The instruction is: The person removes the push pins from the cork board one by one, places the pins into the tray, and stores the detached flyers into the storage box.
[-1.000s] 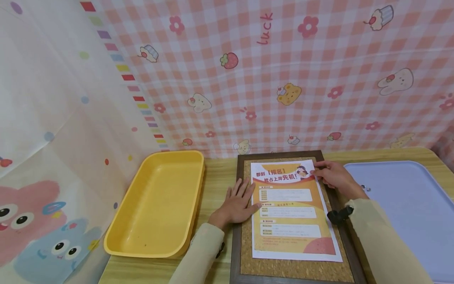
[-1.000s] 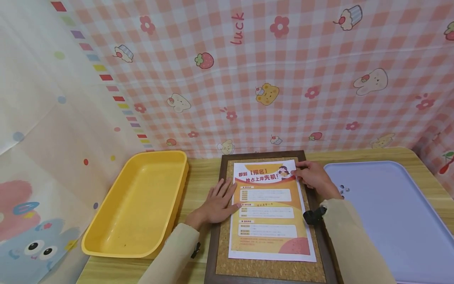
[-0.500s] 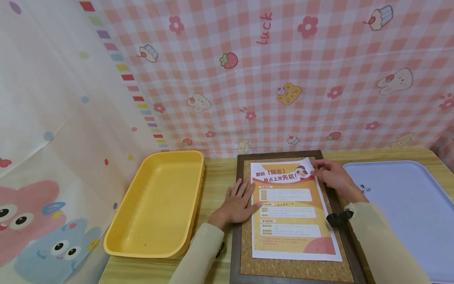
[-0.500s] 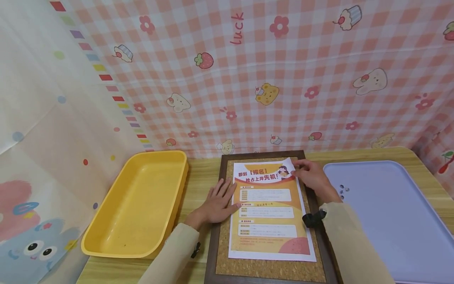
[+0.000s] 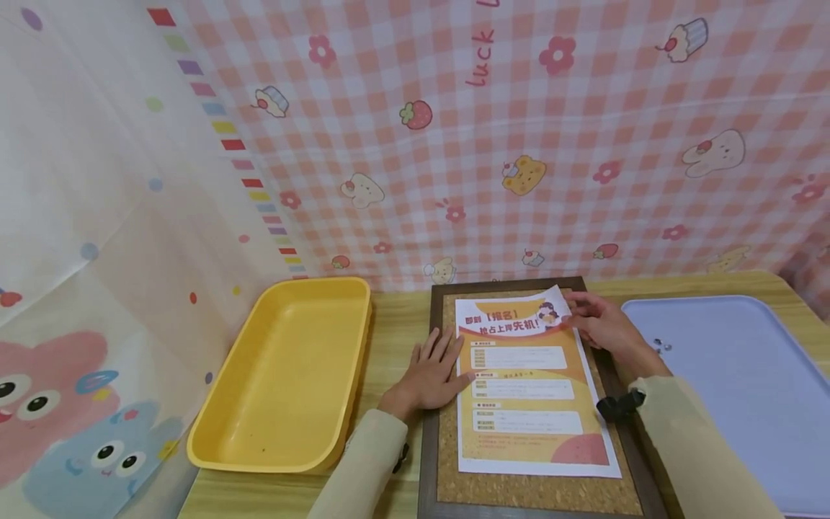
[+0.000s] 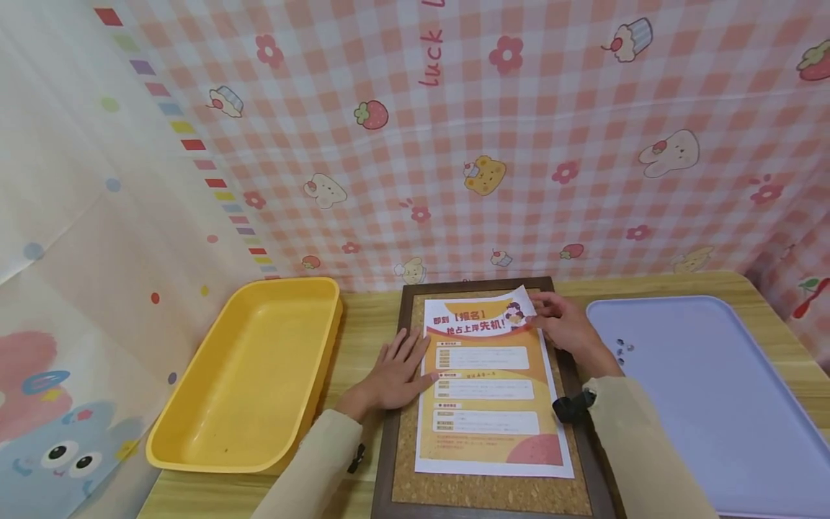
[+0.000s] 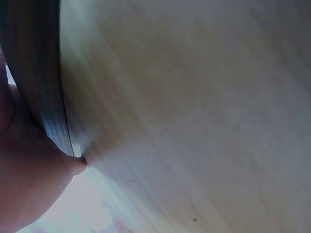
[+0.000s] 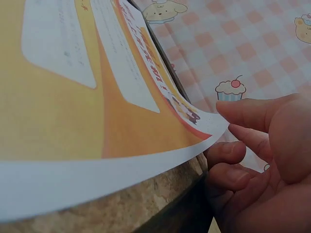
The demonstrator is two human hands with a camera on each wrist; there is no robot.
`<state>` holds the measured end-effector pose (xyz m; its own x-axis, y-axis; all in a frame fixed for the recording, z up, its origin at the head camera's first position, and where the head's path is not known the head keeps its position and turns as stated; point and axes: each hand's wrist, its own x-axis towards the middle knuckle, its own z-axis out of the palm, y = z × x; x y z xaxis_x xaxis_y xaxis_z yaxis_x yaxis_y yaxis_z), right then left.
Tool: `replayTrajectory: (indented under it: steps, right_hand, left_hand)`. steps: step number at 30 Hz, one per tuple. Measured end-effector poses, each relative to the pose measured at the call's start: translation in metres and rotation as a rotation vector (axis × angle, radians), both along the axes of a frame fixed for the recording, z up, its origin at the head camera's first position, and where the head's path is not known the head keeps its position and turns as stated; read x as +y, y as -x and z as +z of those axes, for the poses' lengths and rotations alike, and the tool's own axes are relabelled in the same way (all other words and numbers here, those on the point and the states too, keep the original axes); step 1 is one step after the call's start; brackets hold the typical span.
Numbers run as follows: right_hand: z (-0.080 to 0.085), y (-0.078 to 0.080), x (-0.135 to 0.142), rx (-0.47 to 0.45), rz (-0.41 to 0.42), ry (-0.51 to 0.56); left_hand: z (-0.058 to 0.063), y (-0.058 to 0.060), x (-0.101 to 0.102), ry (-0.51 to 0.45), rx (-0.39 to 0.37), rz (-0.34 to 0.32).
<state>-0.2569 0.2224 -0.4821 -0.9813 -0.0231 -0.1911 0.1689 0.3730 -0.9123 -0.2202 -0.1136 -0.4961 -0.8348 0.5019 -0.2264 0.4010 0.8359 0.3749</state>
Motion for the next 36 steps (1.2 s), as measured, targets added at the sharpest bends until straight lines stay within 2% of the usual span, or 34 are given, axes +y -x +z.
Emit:
replayTrajectory:
  steps: [6,15,20,22,30,36]
  right_hand:
    - [0.003,-0.005,-0.002,-0.029,-0.016,-0.049]
    - [0.003,-0.025,0.001,0.16,0.164,-0.117]
    - [0.005,-0.038,0.003,0.16,0.27,-0.09]
    - [0.005,-0.042,0.003,0.158,0.285,-0.073]
    - [0.005,-0.055,-0.003,0.128,0.288,-0.011]
    - [0.003,-0.063,-0.007,0.115,0.238,-0.021]
  left_hand:
    - [-0.001,0.001,0.0,-0.012,0.003,0.008]
    - [0.008,-0.003,0.001,-0.052,-0.005,0.016]
    - [0.008,-0.004,0.001,-0.057,0.0,0.03]
    - [0.007,-0.004,0.001,-0.054,-0.001,0.032]
    - [0.004,-0.004,0.004,-0.059,-0.004,0.042]
    - [0.008,-0.006,0.007,-0.096,-0.011,0.032]
